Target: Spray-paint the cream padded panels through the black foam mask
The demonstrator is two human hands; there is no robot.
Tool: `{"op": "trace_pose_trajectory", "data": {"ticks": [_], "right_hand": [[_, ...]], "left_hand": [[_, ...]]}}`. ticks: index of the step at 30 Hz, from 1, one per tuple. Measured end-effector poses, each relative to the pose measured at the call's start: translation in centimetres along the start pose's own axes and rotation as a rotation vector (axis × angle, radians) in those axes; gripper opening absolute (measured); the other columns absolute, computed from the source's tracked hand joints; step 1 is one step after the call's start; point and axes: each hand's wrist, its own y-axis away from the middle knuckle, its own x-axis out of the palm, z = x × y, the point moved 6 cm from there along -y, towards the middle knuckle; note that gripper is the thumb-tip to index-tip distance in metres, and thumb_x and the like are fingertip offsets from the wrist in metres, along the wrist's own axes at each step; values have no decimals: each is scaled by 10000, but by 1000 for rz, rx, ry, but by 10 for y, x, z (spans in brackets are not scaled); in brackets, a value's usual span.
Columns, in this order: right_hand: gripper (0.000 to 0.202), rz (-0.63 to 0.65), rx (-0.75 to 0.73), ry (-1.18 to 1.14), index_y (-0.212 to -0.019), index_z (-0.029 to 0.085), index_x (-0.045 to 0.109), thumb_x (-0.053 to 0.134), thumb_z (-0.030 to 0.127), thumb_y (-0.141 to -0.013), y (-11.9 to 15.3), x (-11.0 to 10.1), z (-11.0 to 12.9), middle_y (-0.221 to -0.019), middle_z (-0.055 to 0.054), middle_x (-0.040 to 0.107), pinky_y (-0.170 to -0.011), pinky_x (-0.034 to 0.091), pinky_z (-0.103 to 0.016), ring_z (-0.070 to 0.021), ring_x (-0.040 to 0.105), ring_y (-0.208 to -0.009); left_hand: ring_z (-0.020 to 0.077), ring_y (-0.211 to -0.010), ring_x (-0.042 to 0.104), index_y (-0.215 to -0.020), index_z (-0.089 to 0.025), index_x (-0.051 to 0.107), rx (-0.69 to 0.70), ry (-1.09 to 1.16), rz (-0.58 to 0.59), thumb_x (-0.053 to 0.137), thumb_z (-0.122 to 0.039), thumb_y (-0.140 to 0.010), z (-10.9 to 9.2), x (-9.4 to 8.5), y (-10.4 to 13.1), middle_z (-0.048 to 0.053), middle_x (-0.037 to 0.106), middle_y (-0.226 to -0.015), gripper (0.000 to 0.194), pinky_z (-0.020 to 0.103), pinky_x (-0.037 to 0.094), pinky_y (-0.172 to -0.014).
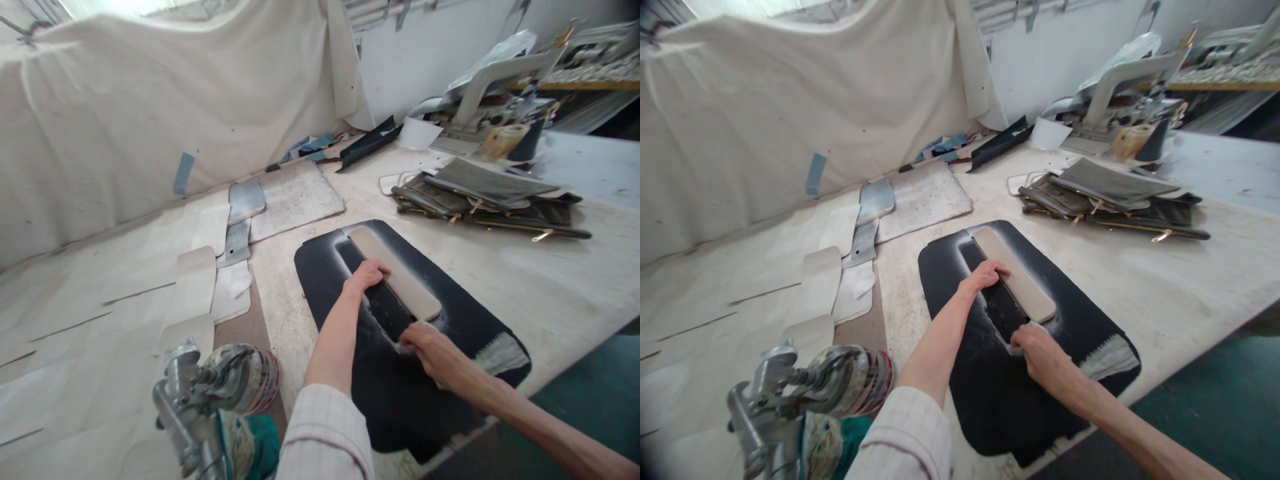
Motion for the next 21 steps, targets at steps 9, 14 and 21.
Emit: {"op": "trace_pose_trajectory", "data": {"ticks": [9,14,21], "right_hand": [[324,-92,-16,-20,-793,120,629,374,-58,-700,-71,4,-5,-811,-97,571,-726,407,-309,-205,523,-794],[310,-113,-84,-68,-809,180,629,405,-22,-738,-56,5,5,-803,-40,585,-676,429,-243,-158,542,-751],[294,-232,-55,-73,-831,135,616,378,-9,-737,-113,3,1,-867,-100,596,-808,408,-350,-220,520,-876]], "left_hand": [[108,-1072,527,-1038,-140,611,-16,13,42,344,20,-681,7,2,-2,53,624,-1134,474,236,379,-966],[127,-1081,533,-1026,-128,597,-52,15,126,391,-19,-761,3,-5,-5,69,622,-1134,352,323,409,-964],[154,-1026,568,-960,-138,610,-116,3,270,467,-188,-824,4,-12,-23,57,642,-1069,203,401,450,-923]]}}
